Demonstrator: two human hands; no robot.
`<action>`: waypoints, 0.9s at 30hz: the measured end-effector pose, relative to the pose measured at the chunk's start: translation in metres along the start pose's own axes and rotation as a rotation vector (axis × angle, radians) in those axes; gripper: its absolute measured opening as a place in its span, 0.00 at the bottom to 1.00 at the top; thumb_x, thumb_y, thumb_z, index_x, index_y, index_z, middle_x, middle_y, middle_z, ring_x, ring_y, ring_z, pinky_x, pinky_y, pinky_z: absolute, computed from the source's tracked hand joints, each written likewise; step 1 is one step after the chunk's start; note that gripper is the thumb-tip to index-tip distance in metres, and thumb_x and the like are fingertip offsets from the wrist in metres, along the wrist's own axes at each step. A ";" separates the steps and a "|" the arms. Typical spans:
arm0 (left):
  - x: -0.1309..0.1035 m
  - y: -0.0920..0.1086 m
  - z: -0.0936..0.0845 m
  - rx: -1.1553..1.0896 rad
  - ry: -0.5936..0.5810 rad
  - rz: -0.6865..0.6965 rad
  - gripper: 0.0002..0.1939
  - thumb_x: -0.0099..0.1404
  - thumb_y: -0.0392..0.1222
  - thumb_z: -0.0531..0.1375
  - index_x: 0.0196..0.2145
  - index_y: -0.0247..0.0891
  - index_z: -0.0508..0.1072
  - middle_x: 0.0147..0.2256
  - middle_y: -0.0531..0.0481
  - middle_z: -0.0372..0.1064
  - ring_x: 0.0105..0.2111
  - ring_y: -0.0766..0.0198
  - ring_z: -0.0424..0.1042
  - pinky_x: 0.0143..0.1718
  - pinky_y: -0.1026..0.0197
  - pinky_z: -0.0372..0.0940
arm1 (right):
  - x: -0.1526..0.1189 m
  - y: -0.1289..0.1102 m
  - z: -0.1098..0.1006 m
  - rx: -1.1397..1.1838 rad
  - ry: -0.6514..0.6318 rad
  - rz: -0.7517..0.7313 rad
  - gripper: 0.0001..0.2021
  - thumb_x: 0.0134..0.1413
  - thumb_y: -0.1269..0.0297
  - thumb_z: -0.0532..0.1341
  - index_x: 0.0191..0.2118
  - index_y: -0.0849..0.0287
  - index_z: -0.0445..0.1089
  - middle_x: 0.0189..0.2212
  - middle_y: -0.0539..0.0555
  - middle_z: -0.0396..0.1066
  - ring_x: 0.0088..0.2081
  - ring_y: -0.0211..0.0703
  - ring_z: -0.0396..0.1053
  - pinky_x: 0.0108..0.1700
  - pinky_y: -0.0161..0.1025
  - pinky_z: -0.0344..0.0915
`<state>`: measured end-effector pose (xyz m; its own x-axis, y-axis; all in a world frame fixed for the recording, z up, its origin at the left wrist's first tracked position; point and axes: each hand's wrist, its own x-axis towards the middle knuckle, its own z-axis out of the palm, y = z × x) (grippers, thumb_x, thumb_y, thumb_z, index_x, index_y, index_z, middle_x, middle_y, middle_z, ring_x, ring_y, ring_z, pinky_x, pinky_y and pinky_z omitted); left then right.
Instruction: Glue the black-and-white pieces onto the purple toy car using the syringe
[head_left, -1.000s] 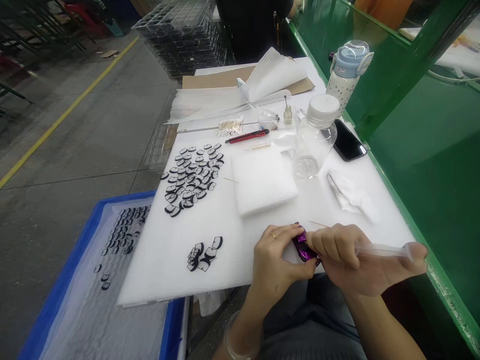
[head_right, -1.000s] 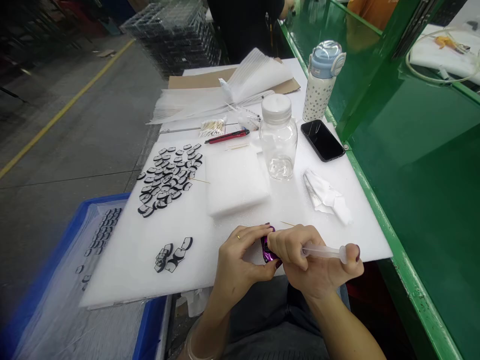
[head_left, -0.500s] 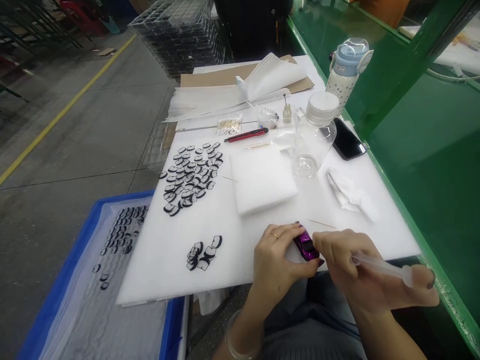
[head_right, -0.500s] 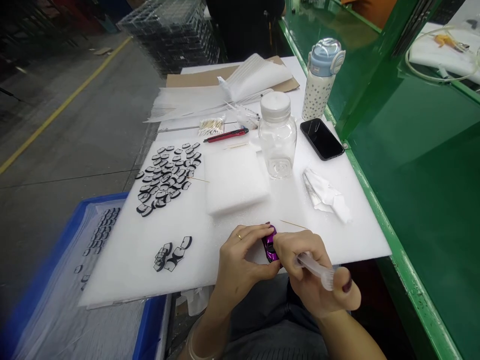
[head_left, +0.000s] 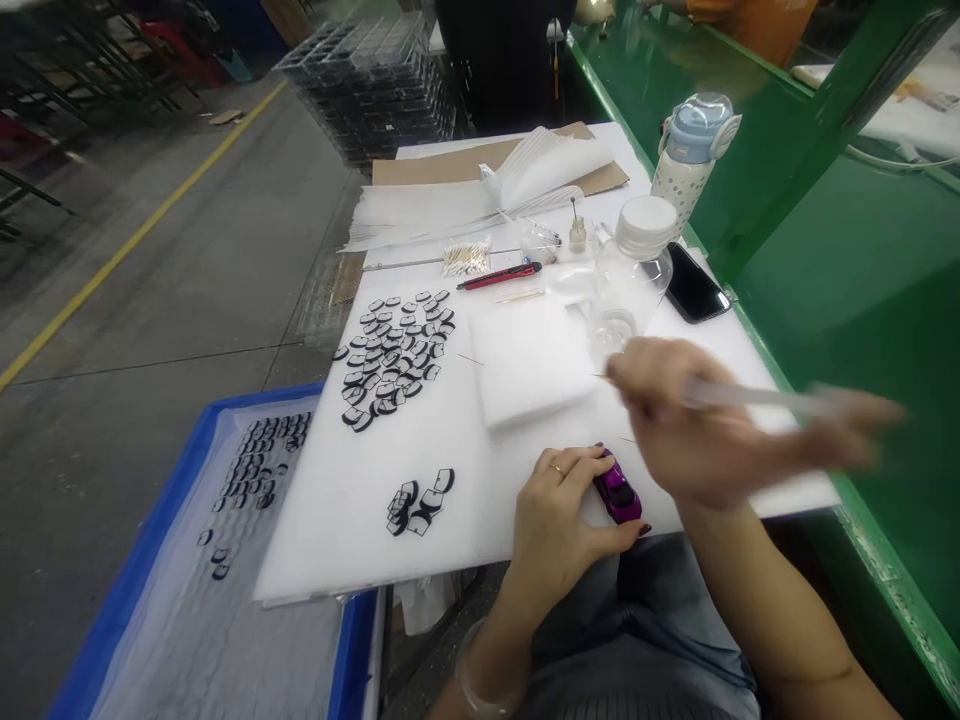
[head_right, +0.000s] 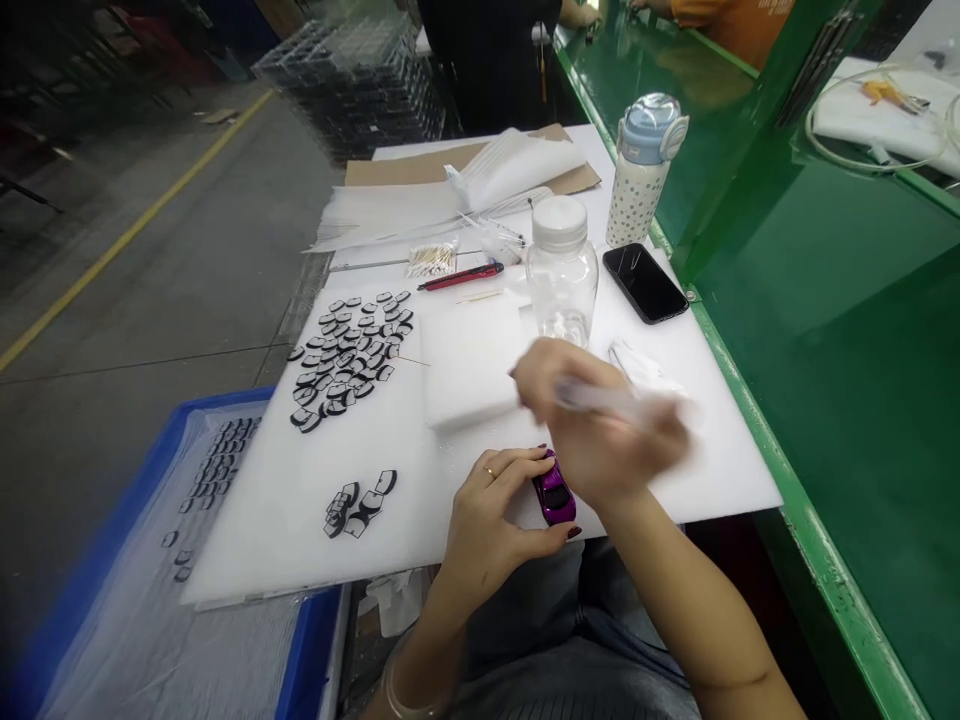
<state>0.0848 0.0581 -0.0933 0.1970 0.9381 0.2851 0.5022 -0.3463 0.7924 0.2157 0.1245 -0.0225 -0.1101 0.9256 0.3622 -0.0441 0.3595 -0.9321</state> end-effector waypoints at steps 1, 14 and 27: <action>-0.001 -0.001 -0.001 0.004 -0.013 0.006 0.29 0.41 0.37 0.77 0.42 0.40 0.74 0.46 0.48 0.74 0.44 0.52 0.71 0.45 0.48 0.72 | 0.007 0.006 0.005 0.009 -0.024 0.020 0.23 0.64 0.45 0.52 0.23 0.53 0.65 0.24 0.51 0.65 0.31 0.45 0.68 0.40 0.47 0.68; -0.007 0.002 -0.003 0.172 -0.194 0.119 0.31 0.55 0.39 0.71 0.54 0.39 0.67 0.57 0.40 0.64 0.55 0.45 0.62 0.54 0.41 0.67 | 0.013 0.045 -0.100 -1.148 0.248 0.255 0.17 0.54 0.53 0.57 0.41 0.58 0.76 0.37 0.56 0.76 0.37 0.51 0.71 0.36 0.44 0.61; -0.033 -0.048 -0.084 0.587 0.526 -0.337 0.10 0.63 0.45 0.65 0.41 0.39 0.78 0.49 0.43 0.72 0.44 0.49 0.72 0.43 0.45 0.66 | 0.002 0.041 -0.117 -1.053 0.539 0.374 0.10 0.43 0.62 0.54 0.27 0.55 0.72 0.20 0.50 0.65 0.26 0.46 0.65 0.33 0.43 0.60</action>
<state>-0.0164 0.0446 -0.0957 -0.3842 0.8261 0.4123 0.8468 0.1375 0.5138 0.3297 0.1556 -0.0604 0.4892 0.8326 0.2598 0.7484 -0.2478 -0.6152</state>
